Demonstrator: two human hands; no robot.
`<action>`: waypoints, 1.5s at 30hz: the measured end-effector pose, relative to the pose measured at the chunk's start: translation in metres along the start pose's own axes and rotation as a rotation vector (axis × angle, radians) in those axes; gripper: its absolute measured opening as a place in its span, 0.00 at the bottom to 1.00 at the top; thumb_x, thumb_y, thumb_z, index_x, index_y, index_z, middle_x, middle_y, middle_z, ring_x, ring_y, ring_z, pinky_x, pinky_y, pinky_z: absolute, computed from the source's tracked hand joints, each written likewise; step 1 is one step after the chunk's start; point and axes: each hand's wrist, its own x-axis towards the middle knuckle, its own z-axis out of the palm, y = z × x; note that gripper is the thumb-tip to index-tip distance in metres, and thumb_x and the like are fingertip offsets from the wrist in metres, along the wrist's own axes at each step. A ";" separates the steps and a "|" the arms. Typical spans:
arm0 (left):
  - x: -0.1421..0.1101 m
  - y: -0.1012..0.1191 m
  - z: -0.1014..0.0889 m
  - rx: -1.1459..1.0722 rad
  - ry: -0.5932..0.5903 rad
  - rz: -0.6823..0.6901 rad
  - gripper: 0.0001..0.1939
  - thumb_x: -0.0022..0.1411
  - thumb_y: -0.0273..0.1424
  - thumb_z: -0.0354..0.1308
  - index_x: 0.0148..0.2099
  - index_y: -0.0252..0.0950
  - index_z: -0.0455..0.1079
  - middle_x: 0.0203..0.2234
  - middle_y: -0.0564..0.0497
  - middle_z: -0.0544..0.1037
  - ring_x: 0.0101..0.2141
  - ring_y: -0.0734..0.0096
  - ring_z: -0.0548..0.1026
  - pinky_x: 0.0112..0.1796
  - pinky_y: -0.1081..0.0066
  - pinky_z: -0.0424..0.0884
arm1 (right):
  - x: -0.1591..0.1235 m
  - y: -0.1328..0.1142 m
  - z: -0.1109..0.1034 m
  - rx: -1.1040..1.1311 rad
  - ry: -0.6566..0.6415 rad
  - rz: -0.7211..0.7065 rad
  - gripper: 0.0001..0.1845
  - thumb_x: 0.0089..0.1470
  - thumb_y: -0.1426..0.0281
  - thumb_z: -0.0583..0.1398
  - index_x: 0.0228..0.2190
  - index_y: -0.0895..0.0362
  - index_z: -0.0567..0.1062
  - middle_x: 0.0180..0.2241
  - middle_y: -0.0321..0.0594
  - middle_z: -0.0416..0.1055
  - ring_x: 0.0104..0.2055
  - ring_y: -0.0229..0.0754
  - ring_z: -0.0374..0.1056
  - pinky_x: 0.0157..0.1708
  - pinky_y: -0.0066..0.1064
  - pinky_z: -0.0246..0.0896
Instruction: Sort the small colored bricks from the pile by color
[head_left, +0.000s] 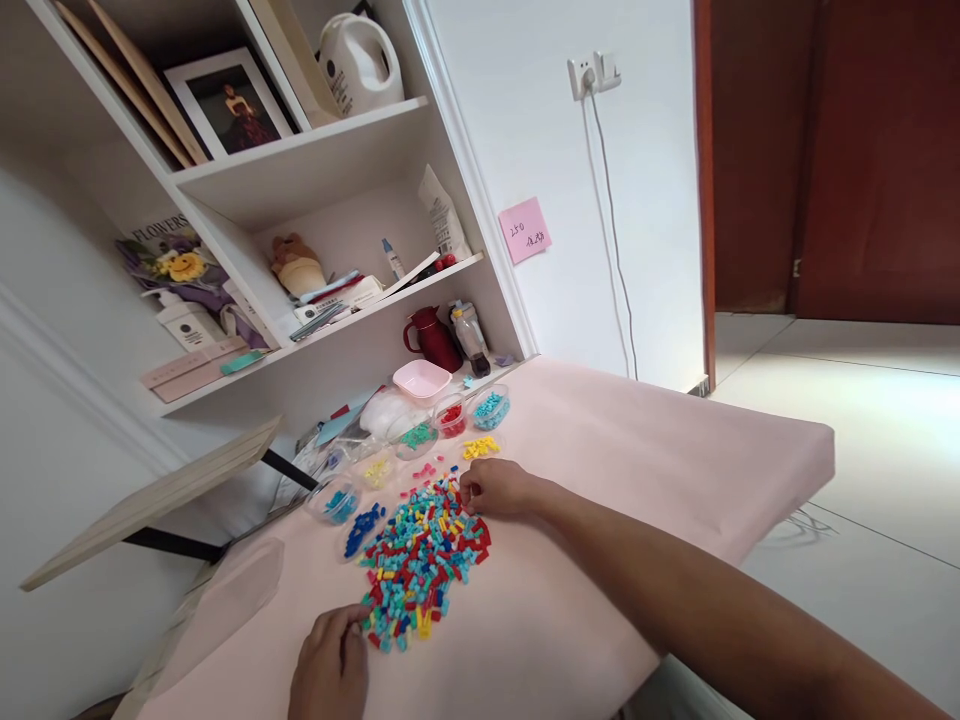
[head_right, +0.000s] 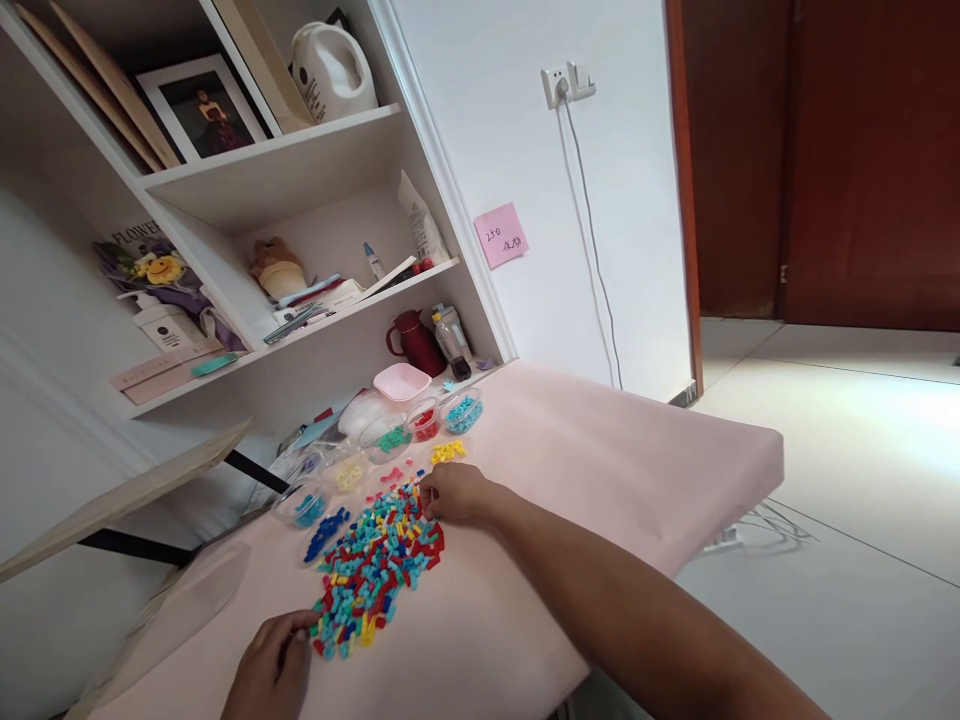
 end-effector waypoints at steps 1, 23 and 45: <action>0.000 0.000 0.000 0.002 0.003 0.003 0.15 0.53 0.37 0.47 0.36 0.40 0.73 0.37 0.47 0.77 0.42 0.60 0.73 0.45 0.60 0.69 | 0.000 0.000 0.000 0.003 -0.002 -0.002 0.10 0.44 0.62 0.65 0.31 0.50 0.78 0.35 0.36 0.74 0.38 0.42 0.67 0.27 0.26 0.50; -0.001 0.002 -0.001 0.003 -0.019 -0.006 0.17 0.53 0.39 0.47 0.37 0.40 0.74 0.38 0.47 0.76 0.42 0.60 0.72 0.46 0.59 0.68 | 0.000 0.002 0.001 -0.043 -0.039 0.016 0.08 0.47 0.62 0.61 0.30 0.52 0.74 0.33 0.35 0.74 0.36 0.40 0.66 0.26 0.26 0.47; -0.003 0.006 -0.001 0.002 -0.011 -0.020 0.18 0.53 0.39 0.46 0.38 0.40 0.74 0.38 0.47 0.76 0.43 0.60 0.72 0.46 0.59 0.67 | -0.002 0.001 0.000 -0.064 -0.049 -0.003 0.07 0.49 0.62 0.60 0.30 0.52 0.73 0.34 0.35 0.74 0.36 0.40 0.66 0.26 0.26 0.47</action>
